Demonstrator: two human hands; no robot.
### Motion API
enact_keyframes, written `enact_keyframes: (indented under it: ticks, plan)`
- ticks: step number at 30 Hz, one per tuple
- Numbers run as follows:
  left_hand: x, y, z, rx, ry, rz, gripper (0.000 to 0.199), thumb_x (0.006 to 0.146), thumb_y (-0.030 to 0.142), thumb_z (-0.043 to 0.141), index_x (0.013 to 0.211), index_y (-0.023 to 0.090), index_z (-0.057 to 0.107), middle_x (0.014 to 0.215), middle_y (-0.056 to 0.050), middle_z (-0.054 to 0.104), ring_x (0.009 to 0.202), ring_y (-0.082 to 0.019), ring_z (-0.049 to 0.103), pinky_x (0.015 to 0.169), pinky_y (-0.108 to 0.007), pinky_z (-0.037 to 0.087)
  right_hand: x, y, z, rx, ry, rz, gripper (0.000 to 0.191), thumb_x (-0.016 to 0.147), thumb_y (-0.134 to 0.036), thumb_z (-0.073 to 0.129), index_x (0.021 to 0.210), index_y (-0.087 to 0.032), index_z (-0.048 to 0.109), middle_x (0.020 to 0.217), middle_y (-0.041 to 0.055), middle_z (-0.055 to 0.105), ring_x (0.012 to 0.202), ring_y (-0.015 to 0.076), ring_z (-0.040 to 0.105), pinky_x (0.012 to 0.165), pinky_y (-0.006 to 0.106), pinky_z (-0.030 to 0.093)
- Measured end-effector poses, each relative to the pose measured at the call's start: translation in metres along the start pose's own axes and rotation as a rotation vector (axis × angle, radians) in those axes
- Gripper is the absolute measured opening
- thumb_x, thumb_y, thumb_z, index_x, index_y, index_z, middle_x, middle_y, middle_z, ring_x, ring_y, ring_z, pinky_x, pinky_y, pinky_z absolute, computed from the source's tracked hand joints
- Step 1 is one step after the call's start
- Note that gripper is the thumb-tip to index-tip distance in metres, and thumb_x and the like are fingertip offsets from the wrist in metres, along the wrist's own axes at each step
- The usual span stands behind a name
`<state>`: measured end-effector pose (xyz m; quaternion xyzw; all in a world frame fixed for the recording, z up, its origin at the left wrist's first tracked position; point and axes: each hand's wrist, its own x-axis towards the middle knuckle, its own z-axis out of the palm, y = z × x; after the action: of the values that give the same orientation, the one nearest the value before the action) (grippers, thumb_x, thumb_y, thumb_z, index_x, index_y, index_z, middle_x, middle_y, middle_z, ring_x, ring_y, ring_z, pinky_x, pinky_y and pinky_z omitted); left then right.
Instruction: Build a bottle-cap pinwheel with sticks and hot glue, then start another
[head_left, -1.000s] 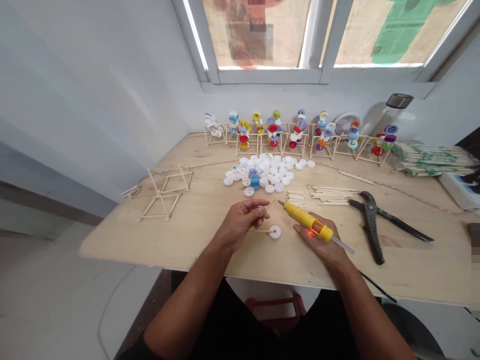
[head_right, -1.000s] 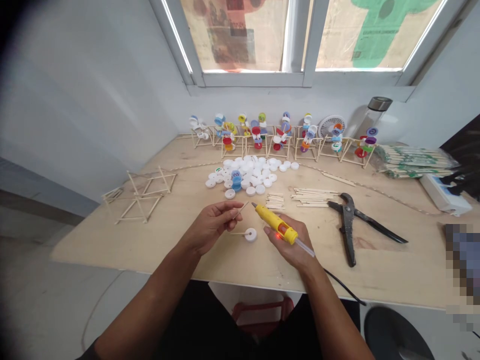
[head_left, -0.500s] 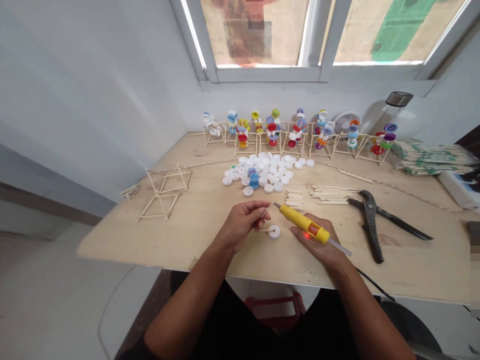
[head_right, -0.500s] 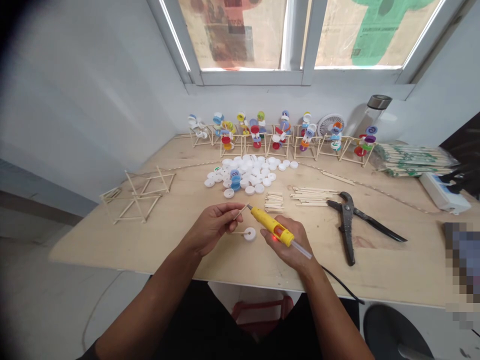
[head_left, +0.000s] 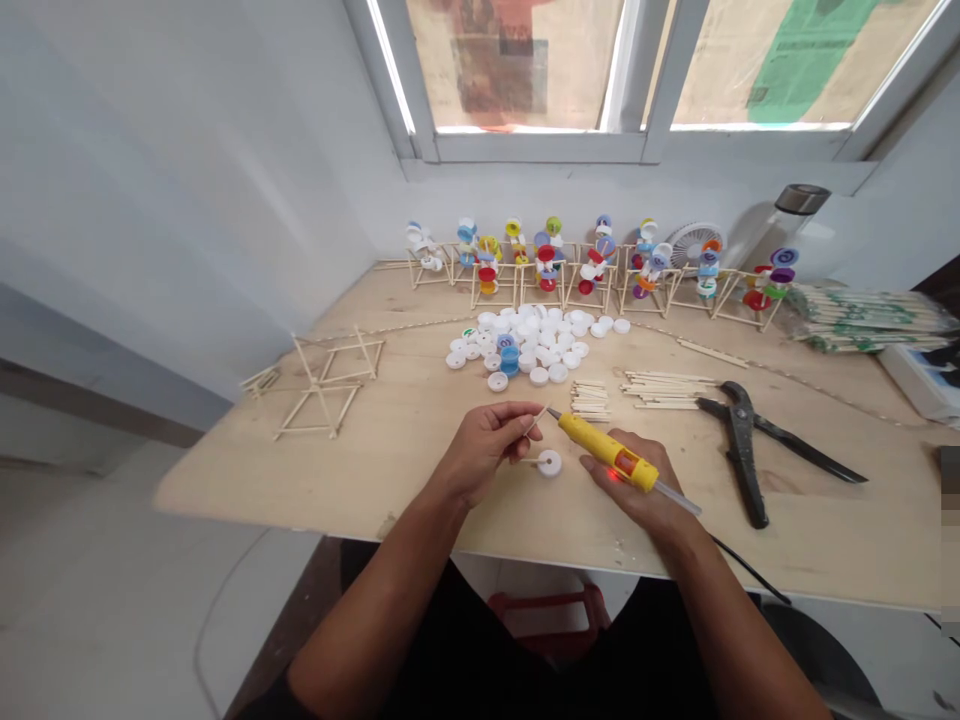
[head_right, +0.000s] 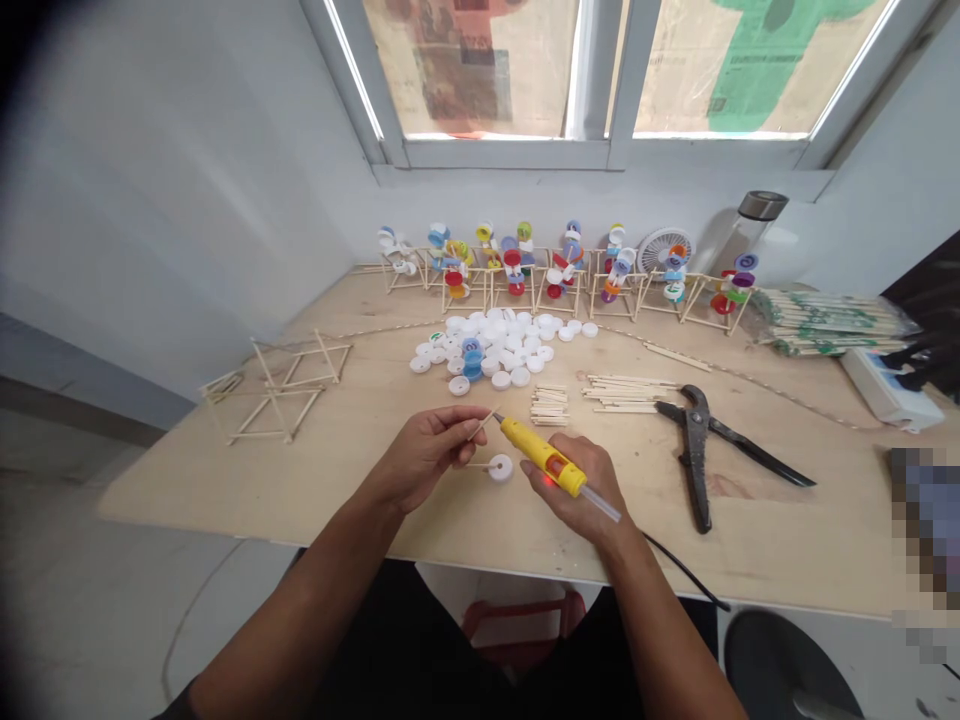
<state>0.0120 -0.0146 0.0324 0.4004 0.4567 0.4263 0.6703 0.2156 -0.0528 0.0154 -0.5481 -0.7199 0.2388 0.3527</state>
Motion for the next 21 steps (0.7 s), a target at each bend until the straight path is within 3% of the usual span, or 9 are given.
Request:
enact_keyframes:
  ticks: [21]
  plan:
    - [-0.0011, 0.0012, 0.0012, 0.005, -0.002, -0.009, 0.029, 0.066, 0.026, 0.072, 0.092, 0.012, 0.069, 0.066, -0.002, 0.063, 0.047, -0.005, 0.046, 0.047, -0.021, 0.032, 0.0006, -0.0011, -0.0005, -0.062, 0.062, -0.008, 0.032, 0.081, -0.037, 0.057, 0.059, -0.023, 0.038, 0.054, -0.004, 0.046, 0.05, 0.0127, 0.046, 0.05, 0.026, 0.035]
